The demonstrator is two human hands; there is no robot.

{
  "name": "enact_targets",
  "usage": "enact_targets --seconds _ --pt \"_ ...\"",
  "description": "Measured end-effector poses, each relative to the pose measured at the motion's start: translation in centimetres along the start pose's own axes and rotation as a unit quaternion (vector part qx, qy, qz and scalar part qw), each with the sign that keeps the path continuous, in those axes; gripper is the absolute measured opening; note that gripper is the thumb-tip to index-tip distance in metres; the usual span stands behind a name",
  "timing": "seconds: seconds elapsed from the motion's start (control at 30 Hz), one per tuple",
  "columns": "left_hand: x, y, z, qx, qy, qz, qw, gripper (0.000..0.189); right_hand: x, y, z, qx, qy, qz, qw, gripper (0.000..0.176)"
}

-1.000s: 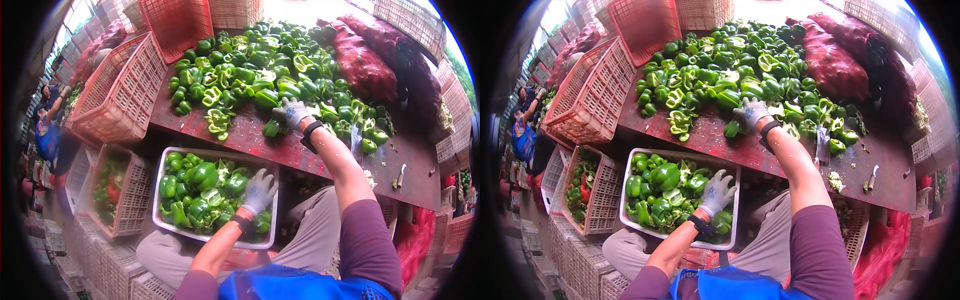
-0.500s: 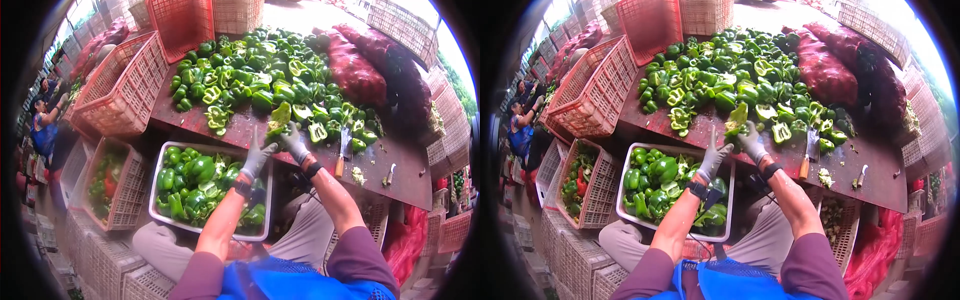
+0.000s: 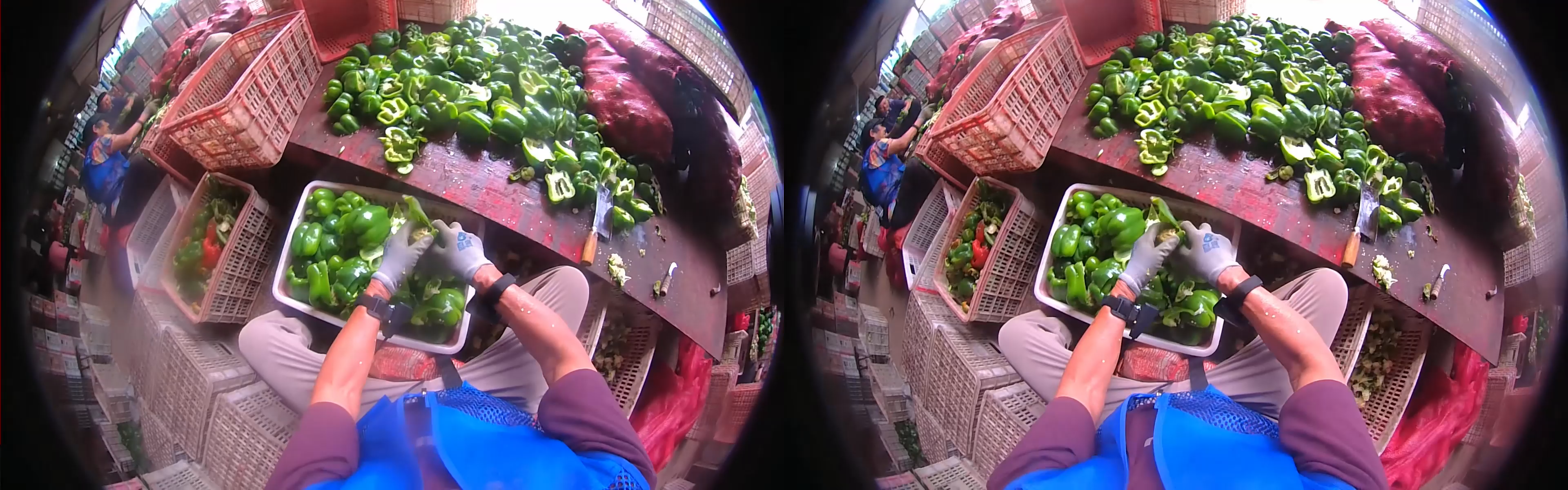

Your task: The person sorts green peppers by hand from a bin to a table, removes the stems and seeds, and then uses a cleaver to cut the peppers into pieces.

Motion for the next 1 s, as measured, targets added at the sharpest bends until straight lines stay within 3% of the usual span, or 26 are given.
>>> enact_targets --seconds 0.07,0.17,0.2,0.3,0.33,0.43,0.47,0.53,0.57,0.6,0.63,0.67,0.7,0.73,0.77,0.8,0.83,0.87,0.9,0.97,1.0 --pt "-0.3 -0.2 0.0 -0.018 -0.025 -0.002 1.0 0.047 0.4 1.1 0.1 0.002 -0.018 -0.036 0.999 0.037" --pt "1.9 -0.8 -0.3 -0.085 -0.07 0.103 0.989 0.047 1.3 2.0 0.1 -0.007 -0.096 -0.061 0.994 0.033" --pt "1.6 -0.6 -0.1 -0.065 -0.031 -0.006 0.997 0.039 0.9 1.9 -0.1 -0.02 -0.11 -0.019 0.994 0.033" --pt "0.2 -1.1 -0.7 -0.092 -0.145 -0.228 0.958 0.032 1.0 2.4 -0.2 -0.059 -0.119 -0.019 0.991 0.034" --pt "0.5 -0.4 -0.8 -0.048 -0.134 -0.239 0.961 0.032 0.7 2.5 -0.3 -0.008 -0.119 -0.018 0.993 0.036" --pt "-0.3 -0.2 -0.7 0.037 -0.176 -0.392 0.902 0.035 -0.7 2.1 -1.2 0.115 -0.151 -0.015 0.982 0.046" --pt "-0.5 -0.7 -1.2 0.001 -0.187 -0.391 0.901 0.038 -1.2 1.6 -1.6 0.137 -0.183 -0.014 0.973 0.05" --pt "-1.9 -0.1 -1.2 0.008 -0.106 -0.284 0.953 0.039 -1.9 1.8 -2.0 0.142 -0.233 -0.003 0.962 0.063" --pt "-2.1 -0.3 -1.2 0.024 -0.057 -0.218 0.974 0.04 -2.2 2.0 -1.7 0.094 -0.214 -0.028 0.972 0.06" --pt "-2.3 -0.3 -1.9 0.059 -0.09 -0.139 0.984 0.041 -2.2 2.1 -1.4 0.091 -0.227 -0.035 0.969 0.059" --pt "-4.7 -0.5 -1.6 0.049 -0.052 -0.057 0.996 0.04 -2.2 2.4 -0.7 0.092 -0.251 -0.043 0.963 0.058" --pt "-0.3 -1.3 -2.9 0.049 -0.038 -0.014 0.998 0.035 -2.0 3.1 0.5 0.1 -0.268 -0.013 0.958 0.058" --pt "-3.2 -1.2 -2.2 0.02 -0.047 -0.034 0.998 0.03 -1.4 3.8 1.4 0.078 -0.289 -0.031 0.954 0.057" --pt "-9.6 0.0 -0.5 0.042 0.009 -0.153 0.987 0.028 -2.0 3.5 1.5 0.034 -0.272 0.003 0.962 0.057" --pt "-7.9 -0.2 -1.0 0.011 -0.045 -0.237 0.97 0.028 -2.6 2.9 1.1 -0.028 -0.245 0.1 0.964 0.058" --pt "-8.0 -0.1 -0.9 0.005 -0.042 -0.254 0.966 0.029 -3.7 1.8 0.6 -0.107 -0.188 0.123 0.969 0.059" --pt "-8.0 -0.3 -1.0 -0.008 -0.046 -0.275 0.96 0.03 -3.6 1.8 0.9 -0.086 -0.21 0.089 0.97 0.047" --pt "-4.7 -0.9 -2.0 -0.018 -0.057 -0.245 0.968 0.032 -3.6 1.7 1.1 -0.092 -0.255 0.097 0.958 0.041" --pt "-1.8 -1.3 -3.1 -0.031 -0.072 -0.217 0.973 0.034 -1.9 3.2 2.4 -0.033 -0.303 0.041 0.952 0.039" --pt "-7.2 -0.7 -0.9 0.003 0.012 -0.111 0.994 0.055 -3.6 1.8 1.3 -0.077 -0.292 0.007 0.953 0.036" --pt "-6.6 -1.2 -1.6 0.048 -0.027 -0.031 0.998 0.06 -3.6 2.4 1.7 -0.067 -0.259 -0.006 0.964 0.032"
Point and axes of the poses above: each hand's wrist, its own z-axis towards the middle knuckle, its own y-axis out of the palm, x = y × z, the point moved 3 cm from there along z, towards the middle knuckle, and after that the axes turned 11 degrees about -x, right-handed, at the moved point
